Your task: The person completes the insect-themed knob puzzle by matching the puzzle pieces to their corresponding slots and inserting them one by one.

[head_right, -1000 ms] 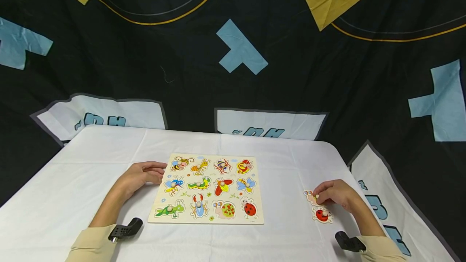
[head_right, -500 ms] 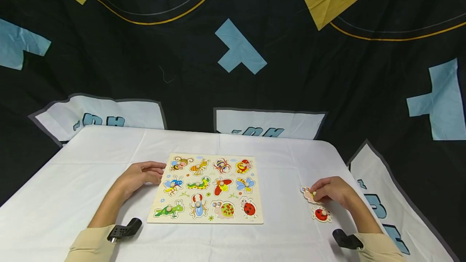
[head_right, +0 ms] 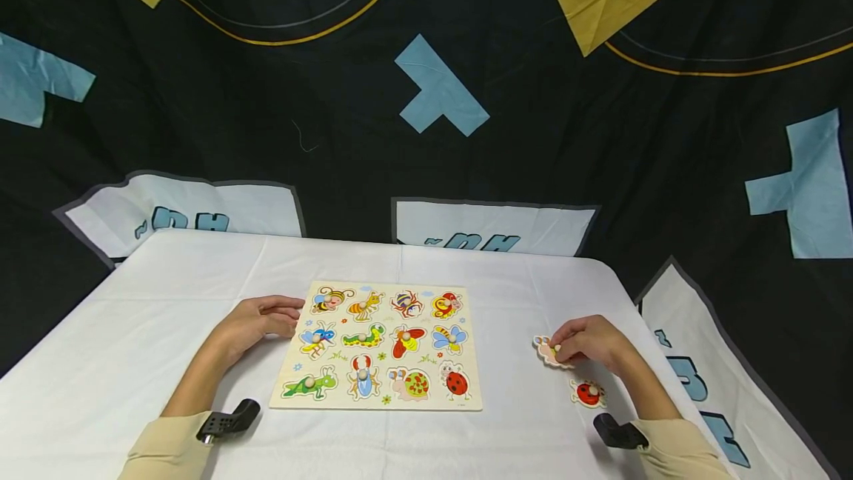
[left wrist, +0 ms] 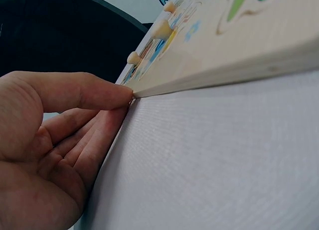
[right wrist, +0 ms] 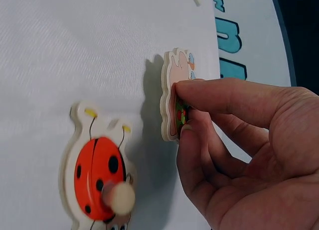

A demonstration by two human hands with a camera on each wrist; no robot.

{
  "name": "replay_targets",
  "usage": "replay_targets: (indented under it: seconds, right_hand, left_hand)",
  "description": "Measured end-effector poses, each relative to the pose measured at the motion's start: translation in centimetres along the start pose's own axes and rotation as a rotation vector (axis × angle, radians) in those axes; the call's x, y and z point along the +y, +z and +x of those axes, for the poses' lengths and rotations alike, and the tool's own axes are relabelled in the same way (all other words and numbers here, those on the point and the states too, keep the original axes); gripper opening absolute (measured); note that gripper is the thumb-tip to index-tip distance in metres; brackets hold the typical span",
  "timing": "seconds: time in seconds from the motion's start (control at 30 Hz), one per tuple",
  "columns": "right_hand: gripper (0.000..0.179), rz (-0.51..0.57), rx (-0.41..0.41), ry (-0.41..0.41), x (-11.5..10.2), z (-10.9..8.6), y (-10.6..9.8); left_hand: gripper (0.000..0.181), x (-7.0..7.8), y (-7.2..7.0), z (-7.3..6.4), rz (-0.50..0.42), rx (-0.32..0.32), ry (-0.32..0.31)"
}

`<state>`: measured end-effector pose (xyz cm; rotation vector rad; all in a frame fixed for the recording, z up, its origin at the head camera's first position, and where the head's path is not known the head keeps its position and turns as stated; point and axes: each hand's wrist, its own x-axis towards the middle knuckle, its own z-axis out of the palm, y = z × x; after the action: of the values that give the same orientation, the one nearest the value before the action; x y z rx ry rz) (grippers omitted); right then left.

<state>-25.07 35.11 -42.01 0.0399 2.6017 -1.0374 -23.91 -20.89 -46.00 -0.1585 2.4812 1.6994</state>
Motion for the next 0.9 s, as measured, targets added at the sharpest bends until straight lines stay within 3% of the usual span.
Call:
replay_targets:
  seconds: [0.9]
  right_hand:
    - [0.022, 0.032, -0.084, -0.105, -4.7, 1.5, 3.3]
  left_hand:
    - [0.06, 0.1, 0.0, -0.1, 0.005, 0.0, 0.0]
